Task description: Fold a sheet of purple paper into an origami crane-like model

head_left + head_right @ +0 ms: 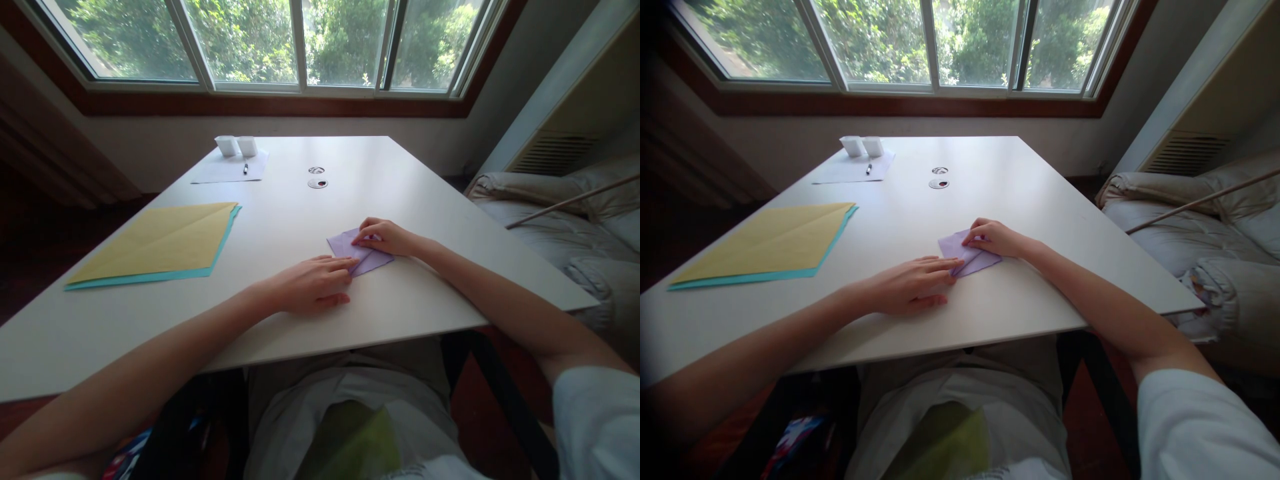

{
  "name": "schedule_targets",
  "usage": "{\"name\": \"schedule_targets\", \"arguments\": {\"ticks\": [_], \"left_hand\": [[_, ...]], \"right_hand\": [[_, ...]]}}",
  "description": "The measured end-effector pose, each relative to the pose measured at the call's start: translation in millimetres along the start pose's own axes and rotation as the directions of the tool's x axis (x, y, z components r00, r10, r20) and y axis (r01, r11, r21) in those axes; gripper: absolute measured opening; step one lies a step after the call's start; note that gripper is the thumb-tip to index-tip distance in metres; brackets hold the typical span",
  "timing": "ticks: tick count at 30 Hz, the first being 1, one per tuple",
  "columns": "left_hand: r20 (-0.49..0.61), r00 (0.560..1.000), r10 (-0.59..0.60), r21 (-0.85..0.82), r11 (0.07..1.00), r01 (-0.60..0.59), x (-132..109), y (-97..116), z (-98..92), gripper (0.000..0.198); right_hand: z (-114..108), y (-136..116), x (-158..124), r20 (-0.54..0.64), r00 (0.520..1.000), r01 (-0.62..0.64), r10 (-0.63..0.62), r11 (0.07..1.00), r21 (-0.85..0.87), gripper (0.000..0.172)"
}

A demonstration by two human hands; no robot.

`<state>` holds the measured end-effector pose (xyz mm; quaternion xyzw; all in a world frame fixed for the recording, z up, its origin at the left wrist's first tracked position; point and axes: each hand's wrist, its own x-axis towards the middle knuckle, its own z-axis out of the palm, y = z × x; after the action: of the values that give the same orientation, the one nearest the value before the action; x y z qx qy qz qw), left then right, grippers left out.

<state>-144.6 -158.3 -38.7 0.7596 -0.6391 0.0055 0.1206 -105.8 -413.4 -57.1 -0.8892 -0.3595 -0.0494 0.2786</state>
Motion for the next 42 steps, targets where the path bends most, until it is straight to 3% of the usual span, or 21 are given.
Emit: {"name": "schedule_targets", "arguments": {"ticks": [4,12,16,20,24,27,42], "left_hand": [[0.035,0.999,-0.005,-0.033,0.999,0.006,3,3,1.1,0.027],[0.099,0.992,-0.081,0.126,0.990,0.069,1,22,-0.6,0.034],[0.091,0.993,-0.076,0.113,0.991,0.066,0,27,0.5,0.033],[0.073,0.995,-0.061,0.103,0.993,0.054,1,24,1.8,0.035],[0.048,0.998,-0.046,0.094,0.995,0.041,1,23,3.3,0.040],[0.041,0.998,-0.045,0.081,0.996,0.042,1,23,3.2,0.042],[0.076,0.996,-0.047,0.068,0.997,0.042,-1,21,2.1,0.046]], "right_hand": [[0,1,1,0.002,1.000,-0.009,0.009,1.000,0.019,0.024],[0,4,1,0.010,1.000,-0.023,0.023,0.999,0.038,0.024],[-1,5,0,0.004,1.000,-0.022,0.022,0.999,0.029,0.025],[-2,-6,-1,0.019,0.999,-0.044,0.046,0.996,-0.072,0.028],[3,-21,-1,-0.055,0.995,-0.098,0.087,0.970,-0.224,0.040],[8,-23,-1,-0.067,0.992,-0.122,0.109,0.961,-0.247,0.044],[-19,33,-10,0.055,0.978,-0.190,0.203,0.964,-0.184,0.052]]}}
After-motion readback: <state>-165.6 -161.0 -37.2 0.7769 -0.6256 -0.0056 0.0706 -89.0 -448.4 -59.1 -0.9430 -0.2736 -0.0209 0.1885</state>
